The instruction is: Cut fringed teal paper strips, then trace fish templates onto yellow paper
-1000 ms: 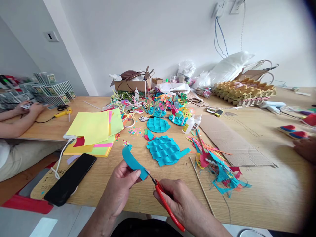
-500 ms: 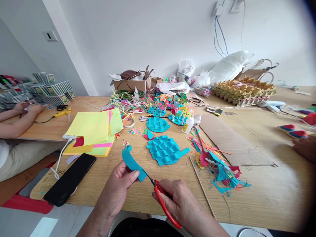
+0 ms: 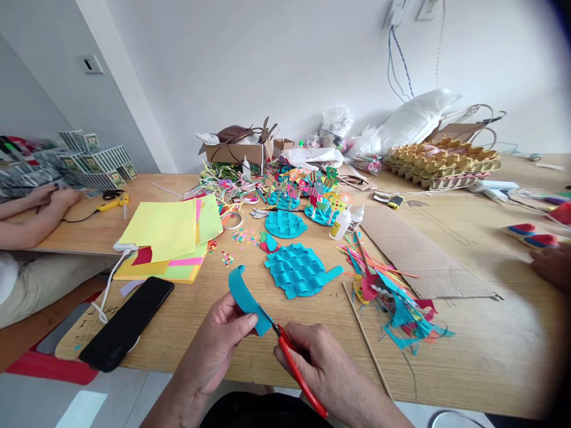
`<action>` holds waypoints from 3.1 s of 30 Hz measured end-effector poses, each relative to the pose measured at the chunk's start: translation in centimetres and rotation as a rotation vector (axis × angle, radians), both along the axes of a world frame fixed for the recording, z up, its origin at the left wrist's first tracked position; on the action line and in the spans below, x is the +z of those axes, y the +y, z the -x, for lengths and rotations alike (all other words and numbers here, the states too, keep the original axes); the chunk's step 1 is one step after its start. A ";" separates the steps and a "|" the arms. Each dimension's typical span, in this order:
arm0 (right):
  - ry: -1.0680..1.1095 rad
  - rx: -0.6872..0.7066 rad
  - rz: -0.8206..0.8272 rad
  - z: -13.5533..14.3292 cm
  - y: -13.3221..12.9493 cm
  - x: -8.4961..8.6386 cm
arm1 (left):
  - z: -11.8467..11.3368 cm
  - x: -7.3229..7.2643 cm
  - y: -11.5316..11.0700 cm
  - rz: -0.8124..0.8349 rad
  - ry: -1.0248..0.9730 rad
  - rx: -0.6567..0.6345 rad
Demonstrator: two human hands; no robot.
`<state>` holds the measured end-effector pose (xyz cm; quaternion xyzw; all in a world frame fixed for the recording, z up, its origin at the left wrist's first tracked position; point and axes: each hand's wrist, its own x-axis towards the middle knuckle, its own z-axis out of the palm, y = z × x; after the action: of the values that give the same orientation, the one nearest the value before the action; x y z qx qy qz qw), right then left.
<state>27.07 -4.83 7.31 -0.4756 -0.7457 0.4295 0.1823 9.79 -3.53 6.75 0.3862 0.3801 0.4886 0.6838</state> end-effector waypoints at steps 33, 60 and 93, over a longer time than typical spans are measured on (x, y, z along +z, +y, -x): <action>-0.006 0.046 -0.048 -0.2 -0.1 -0.4 | 0.4 0.3 -0.2 0.061 0.039 0.056; -0.105 -0.022 -0.125 0.6 -0.2 -0.7 | 0.4 -0.2 -0.1 0.121 0.018 -0.004; 0.353 -0.349 0.116 1.9 1.4 -1.7 | -1.2 -1.5 -0.7 0.012 0.084 0.126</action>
<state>25.21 -3.41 5.58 -0.5246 -0.5830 0.5101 0.3532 11.02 -4.21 5.30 0.3775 0.4351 0.5117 0.6375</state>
